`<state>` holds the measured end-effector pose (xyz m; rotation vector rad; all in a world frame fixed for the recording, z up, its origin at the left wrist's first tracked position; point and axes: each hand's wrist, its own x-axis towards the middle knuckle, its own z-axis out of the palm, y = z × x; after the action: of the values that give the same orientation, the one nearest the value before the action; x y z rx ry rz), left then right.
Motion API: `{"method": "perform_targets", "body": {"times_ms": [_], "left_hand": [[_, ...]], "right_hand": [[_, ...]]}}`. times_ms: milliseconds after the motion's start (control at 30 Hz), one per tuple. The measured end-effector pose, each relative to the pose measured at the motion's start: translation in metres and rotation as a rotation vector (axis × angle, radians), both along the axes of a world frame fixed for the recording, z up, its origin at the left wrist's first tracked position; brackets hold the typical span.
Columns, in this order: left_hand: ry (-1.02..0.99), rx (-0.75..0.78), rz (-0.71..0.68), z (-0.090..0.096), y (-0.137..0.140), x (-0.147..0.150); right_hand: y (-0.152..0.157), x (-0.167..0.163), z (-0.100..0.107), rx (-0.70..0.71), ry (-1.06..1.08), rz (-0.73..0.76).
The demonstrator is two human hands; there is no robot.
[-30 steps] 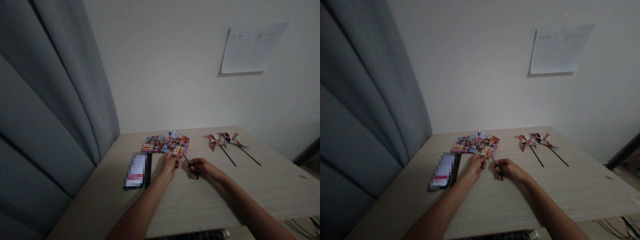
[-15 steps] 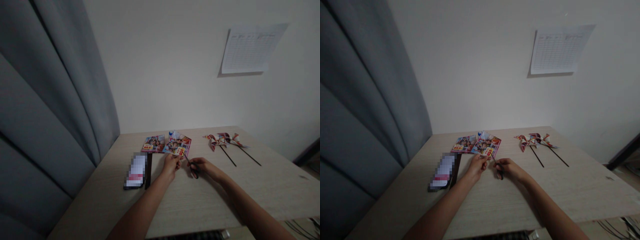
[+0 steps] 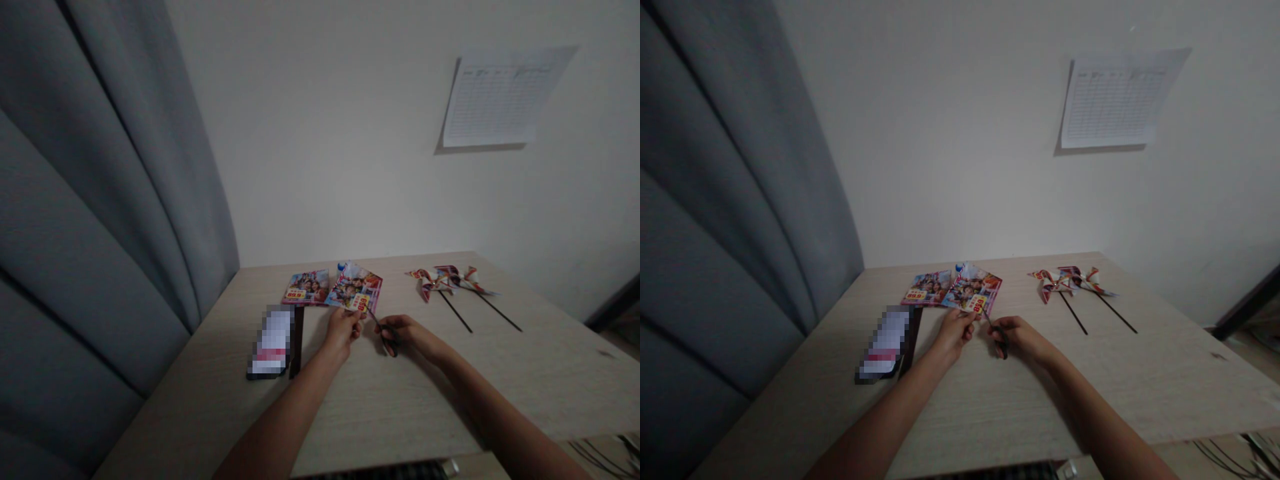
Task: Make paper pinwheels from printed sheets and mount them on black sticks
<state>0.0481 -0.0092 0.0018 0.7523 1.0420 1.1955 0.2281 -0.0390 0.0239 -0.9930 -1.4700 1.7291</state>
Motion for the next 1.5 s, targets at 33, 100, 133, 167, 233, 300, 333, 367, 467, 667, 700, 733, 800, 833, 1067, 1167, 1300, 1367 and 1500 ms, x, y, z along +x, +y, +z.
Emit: {"method": "perform_targets", "body": {"times_ms": [33, 100, 133, 167, 233, 300, 333, 367, 467, 667, 700, 733, 800, 833, 1067, 1167, 1300, 1367, 1500], "left_hand": [[-0.001, 0.000, 0.000, -0.0001, 0.0000, -0.0001], [-0.003, 0.000, 0.000, -0.0005, 0.0000, -0.0002], [-0.003, -0.001, 0.000, -0.0007, 0.0001, -0.0002], [-0.003, -0.001, 0.001, -0.0009, 0.0002, -0.0002], [-0.003, -0.003, 0.001, -0.0013, 0.0005, 0.0000], [-0.002, -0.005, 0.000, -0.0016, 0.0008, 0.0001], [-0.001, -0.007, -0.001, -0.0016, 0.0009, 0.0001], [0.000, -0.008, -0.001, -0.0016, 0.0009, 0.0001], [0.001, -0.012, 0.001, -0.0012, 0.0010, 0.0000], [0.006, -0.014, -0.009, -0.0004, 0.0019, -0.0003], [0.006, -0.012, -0.010, -0.0004, 0.0018, -0.0005], [0.007, -0.009, -0.011, -0.0003, 0.0018, -0.0006], [0.006, -0.004, -0.012, -0.0002, 0.0013, -0.0010], [0.006, -0.002, -0.013, -0.0001, 0.0010, -0.0012], [0.010, 0.003, -0.020, 0.0011, -0.0008, -0.0015], [0.015, 0.004, -0.018, 0.0017, -0.0008, -0.0014], [0.026, 0.001, -0.019, 0.0018, -0.0004, -0.0015], [0.033, -0.003, -0.027, 0.0014, -0.0006, -0.0010], [0.042, -0.011, -0.052, 0.0000, -0.0015, 0.0011]], "right_hand": [[0.0000, -0.0002, 0.0000, 0.000, 0.003, -0.002], [0.0003, -0.0005, -0.0006, -0.002, 0.008, -0.004], [0.0005, -0.0005, -0.0012, -0.006, 0.012, -0.008], [0.0007, -0.0005, -0.0017, -0.012, 0.013, -0.011], [0.0013, -0.0003, -0.0029, -0.024, 0.012, -0.017], [0.0019, 0.0000, -0.0040, -0.029, 0.007, -0.015], [0.0023, 0.0002, -0.0044, -0.027, 0.005, -0.011], [0.0026, 0.0002, -0.0048, -0.022, 0.006, -0.009], [0.0034, 0.0002, -0.0059, -0.008, 0.011, -0.009], [0.0030, 0.0004, -0.0053, 0.002, 0.000, -0.011], [0.0026, 0.0005, -0.0045, 0.005, -0.003, -0.011], [0.0023, 0.0007, -0.0035, 0.009, -0.007, -0.010], [0.0017, 0.0011, -0.0016, 0.019, -0.018, -0.006], [0.0015, 0.0013, -0.0009, 0.024, -0.023, -0.003], [0.0015, 0.0016, -0.0019, 0.011, -0.014, -0.006], [0.0010, 0.0013, -0.0022, 0.005, -0.014, -0.010], [0.0006, 0.0005, 0.0000, 0.004, -0.016, -0.019], [0.0009, 0.0001, 0.0009, 0.021, -0.005, -0.013], [0.0020, 0.0002, 0.0007, 0.037, 0.015, 0.006]]}}
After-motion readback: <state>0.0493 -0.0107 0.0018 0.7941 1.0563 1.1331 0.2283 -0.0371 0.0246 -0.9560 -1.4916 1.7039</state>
